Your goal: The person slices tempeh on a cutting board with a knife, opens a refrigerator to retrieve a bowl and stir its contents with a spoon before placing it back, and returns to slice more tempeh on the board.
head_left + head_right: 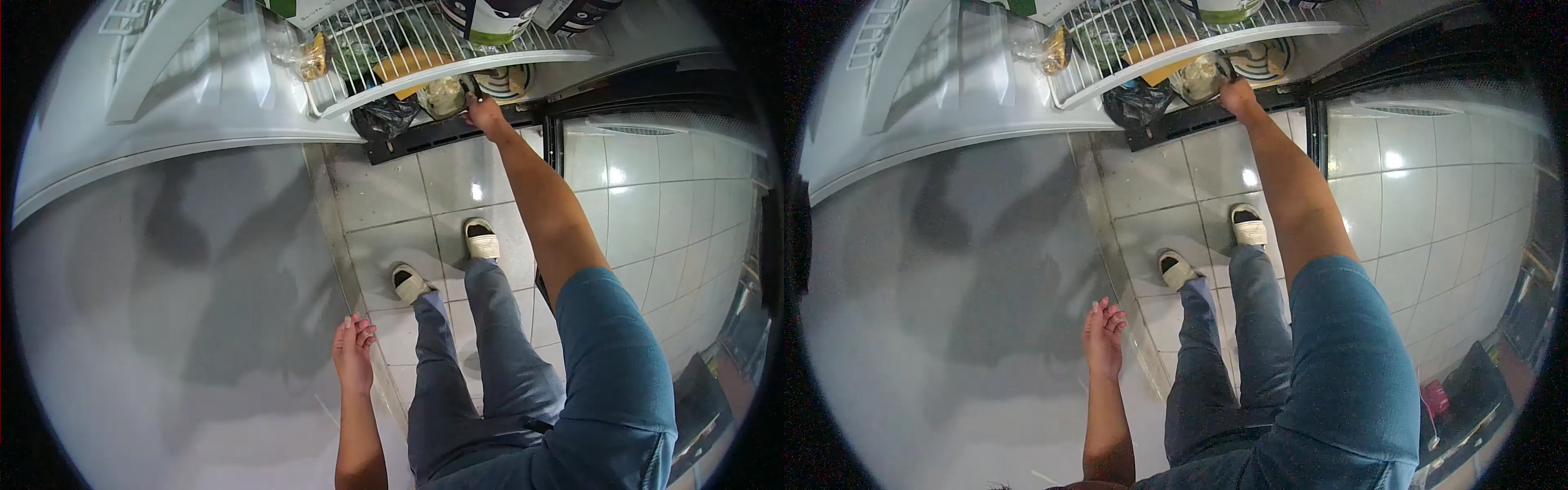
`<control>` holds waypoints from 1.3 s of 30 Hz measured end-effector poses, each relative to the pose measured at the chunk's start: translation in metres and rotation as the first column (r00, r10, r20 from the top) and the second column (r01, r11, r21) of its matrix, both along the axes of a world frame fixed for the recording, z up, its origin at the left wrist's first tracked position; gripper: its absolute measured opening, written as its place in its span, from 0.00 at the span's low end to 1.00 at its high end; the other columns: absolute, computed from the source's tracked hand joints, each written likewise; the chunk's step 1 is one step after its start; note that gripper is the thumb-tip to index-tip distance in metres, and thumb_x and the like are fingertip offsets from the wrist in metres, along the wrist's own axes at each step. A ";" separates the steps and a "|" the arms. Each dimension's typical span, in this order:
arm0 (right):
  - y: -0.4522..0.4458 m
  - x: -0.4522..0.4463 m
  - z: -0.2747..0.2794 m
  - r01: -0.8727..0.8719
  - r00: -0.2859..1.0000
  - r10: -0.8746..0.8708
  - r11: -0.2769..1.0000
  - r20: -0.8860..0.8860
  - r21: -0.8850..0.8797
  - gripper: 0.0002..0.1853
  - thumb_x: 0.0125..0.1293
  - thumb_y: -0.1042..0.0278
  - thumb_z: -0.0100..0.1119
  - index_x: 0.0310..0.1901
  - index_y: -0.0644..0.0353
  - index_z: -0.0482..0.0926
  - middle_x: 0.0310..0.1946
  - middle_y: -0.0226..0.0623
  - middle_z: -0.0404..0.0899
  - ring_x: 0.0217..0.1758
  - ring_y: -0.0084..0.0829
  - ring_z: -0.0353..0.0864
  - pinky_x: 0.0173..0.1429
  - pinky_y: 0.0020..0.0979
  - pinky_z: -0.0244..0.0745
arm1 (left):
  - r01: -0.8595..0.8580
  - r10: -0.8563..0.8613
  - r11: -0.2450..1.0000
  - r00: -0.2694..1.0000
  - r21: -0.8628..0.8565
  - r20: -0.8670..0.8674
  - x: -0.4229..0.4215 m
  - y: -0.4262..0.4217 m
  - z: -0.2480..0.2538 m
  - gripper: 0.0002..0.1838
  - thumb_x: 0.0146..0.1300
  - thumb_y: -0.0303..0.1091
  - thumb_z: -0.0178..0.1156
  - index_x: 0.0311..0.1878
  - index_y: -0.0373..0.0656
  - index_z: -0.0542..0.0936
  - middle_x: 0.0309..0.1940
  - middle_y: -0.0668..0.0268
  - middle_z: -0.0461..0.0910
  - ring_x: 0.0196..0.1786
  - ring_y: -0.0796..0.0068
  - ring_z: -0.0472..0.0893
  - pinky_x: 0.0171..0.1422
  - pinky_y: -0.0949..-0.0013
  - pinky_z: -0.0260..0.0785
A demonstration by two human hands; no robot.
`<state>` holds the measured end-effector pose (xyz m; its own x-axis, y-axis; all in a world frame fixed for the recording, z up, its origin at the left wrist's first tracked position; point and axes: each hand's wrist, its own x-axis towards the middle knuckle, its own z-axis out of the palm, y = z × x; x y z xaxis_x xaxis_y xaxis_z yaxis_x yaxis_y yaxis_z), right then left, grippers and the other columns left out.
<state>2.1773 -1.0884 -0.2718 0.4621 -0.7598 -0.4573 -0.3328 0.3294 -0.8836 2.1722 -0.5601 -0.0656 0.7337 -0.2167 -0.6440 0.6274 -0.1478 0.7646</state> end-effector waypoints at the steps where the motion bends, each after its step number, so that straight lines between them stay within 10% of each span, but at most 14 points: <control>1: 0.007 0.003 -0.003 0.042 0.999 -0.041 0.996 0.012 -0.077 0.20 0.76 0.56 0.52 0.57 0.66 0.71 0.37 0.40 0.82 0.31 0.27 0.83 0.34 0.29 0.81 | 0.009 -0.009 1.000 1.000 -0.019 0.002 0.000 0.004 -0.004 0.14 0.75 0.43 0.57 0.53 0.43 0.79 0.38 0.68 0.84 0.42 0.76 0.82 0.47 0.72 0.70; 15: 0.141 -0.104 0.022 0.167 0.976 -0.167 0.986 0.138 0.015 0.19 0.74 0.53 0.56 0.52 0.61 0.83 0.44 0.31 0.86 0.41 0.24 0.83 0.42 0.27 0.75 | 0.126 -0.120 0.985 0.991 -0.120 0.057 -0.003 0.004 0.038 0.14 0.75 0.40 0.57 0.55 0.42 0.78 0.41 0.67 0.83 0.43 0.74 0.82 0.48 0.70 0.72; 25: 0.291 -0.241 0.304 0.344 0.936 -0.340 0.827 0.091 -0.445 0.17 0.72 0.59 0.60 0.41 0.69 0.85 0.32 0.38 0.86 0.38 0.25 0.82 0.45 0.28 0.75 | 0.469 -0.366 0.844 0.858 -0.260 0.361 0.022 0.006 0.197 0.16 0.75 0.36 0.56 0.59 0.37 0.76 0.46 0.62 0.81 0.46 0.74 0.80 0.51 0.70 0.71; 28: 0.335 -0.282 0.399 0.430 0.900 -0.353 0.621 0.256 -0.655 0.13 0.70 0.68 0.61 0.51 0.67 0.83 0.40 0.39 0.85 0.41 0.27 0.82 0.48 0.28 0.75 | 0.535 -0.389 0.795 0.810 -0.284 0.438 0.029 0.022 0.244 0.15 0.76 0.37 0.54 0.59 0.39 0.76 0.46 0.64 0.81 0.47 0.72 0.81 0.51 0.69 0.71; 32: 0.393 -0.335 0.514 0.464 0.704 -0.551 -0.121 0.449 -0.877 0.29 0.62 0.78 0.63 0.65 0.67 0.69 0.49 0.40 0.80 0.49 0.31 0.76 0.59 0.33 0.69 | 0.564 -0.406 0.706 0.818 -0.429 0.408 0.039 0.030 0.276 0.15 0.75 0.38 0.55 0.59 0.41 0.76 0.45 0.65 0.81 0.47 0.71 0.80 0.52 0.69 0.71; 36: 0.436 -0.419 0.559 0.206 0.479 -0.438 -0.786 0.760 -0.583 0.35 0.57 0.80 0.61 0.66 0.65 0.58 0.61 0.43 0.64 0.56 0.31 0.66 0.59 0.32 0.61 | 0.551 -0.412 0.674 0.833 -0.492 0.368 0.029 0.036 0.289 0.16 0.74 0.42 0.56 0.59 0.44 0.76 0.45 0.68 0.80 0.48 0.73 0.79 0.52 0.68 0.70; 39: 0.454 -0.447 0.564 0.190 0.276 -0.676 -0.658 0.683 -0.728 0.42 0.64 0.76 0.60 0.73 0.62 0.43 0.65 0.45 0.60 0.62 0.38 0.65 0.67 0.39 0.61 | 0.532 -0.432 0.662 0.846 -0.527 0.311 0.033 0.028 0.292 0.15 0.73 0.40 0.58 0.58 0.46 0.78 0.44 0.69 0.81 0.46 0.75 0.80 0.50 0.70 0.70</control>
